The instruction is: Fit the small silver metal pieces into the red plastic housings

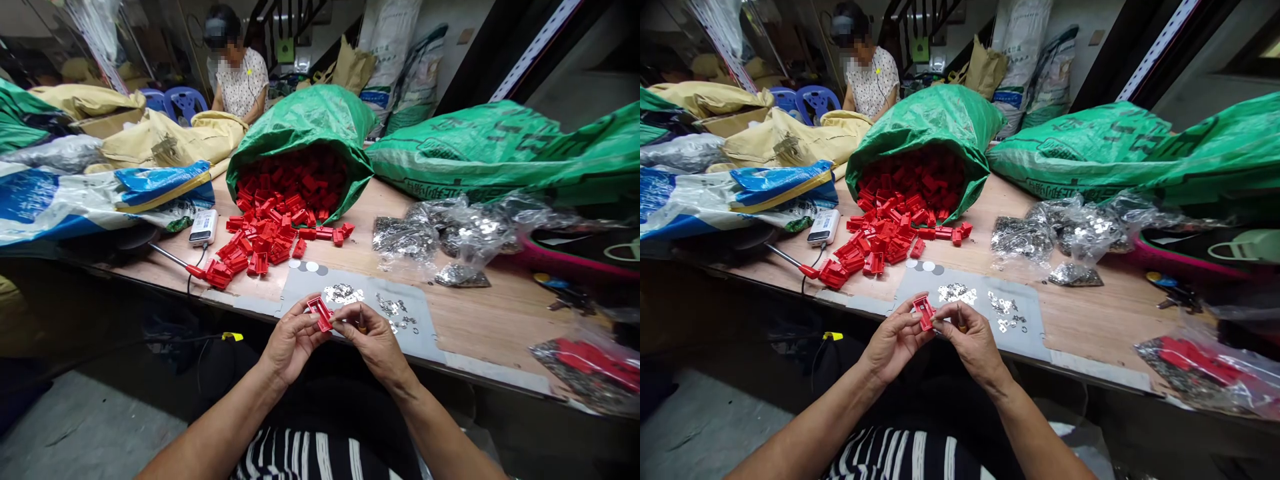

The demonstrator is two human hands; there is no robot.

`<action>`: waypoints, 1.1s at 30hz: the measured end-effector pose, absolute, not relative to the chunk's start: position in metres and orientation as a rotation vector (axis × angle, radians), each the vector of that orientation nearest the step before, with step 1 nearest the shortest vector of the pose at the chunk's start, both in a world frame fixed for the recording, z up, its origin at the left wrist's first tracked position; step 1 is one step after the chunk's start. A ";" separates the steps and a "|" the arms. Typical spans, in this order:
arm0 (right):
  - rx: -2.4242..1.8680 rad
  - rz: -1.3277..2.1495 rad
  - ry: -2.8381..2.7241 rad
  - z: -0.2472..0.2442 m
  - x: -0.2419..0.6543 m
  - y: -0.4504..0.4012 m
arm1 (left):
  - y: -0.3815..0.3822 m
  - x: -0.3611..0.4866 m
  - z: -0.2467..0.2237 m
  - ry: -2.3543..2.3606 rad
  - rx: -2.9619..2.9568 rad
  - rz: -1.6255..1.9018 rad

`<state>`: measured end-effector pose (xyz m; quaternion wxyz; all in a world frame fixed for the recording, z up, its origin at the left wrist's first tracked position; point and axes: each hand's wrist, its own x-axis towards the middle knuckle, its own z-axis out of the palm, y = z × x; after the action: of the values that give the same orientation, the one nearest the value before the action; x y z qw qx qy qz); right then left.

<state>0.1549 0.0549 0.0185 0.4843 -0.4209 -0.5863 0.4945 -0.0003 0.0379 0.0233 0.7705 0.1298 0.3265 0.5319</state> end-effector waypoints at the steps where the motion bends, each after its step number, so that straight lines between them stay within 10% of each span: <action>1: -1.021 1.212 -1.415 0.016 0.156 0.054 | 0.038 0.000 0.022 0.707 0.279 1.150; 33: -0.773 0.848 -1.871 0.016 0.176 0.041 | 0.033 0.002 0.032 0.803 0.522 1.165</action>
<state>0.1756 0.0414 0.0156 0.4560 -0.3135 -0.7586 0.3440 0.0019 0.0329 0.0322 0.7288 0.2370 0.3647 0.5288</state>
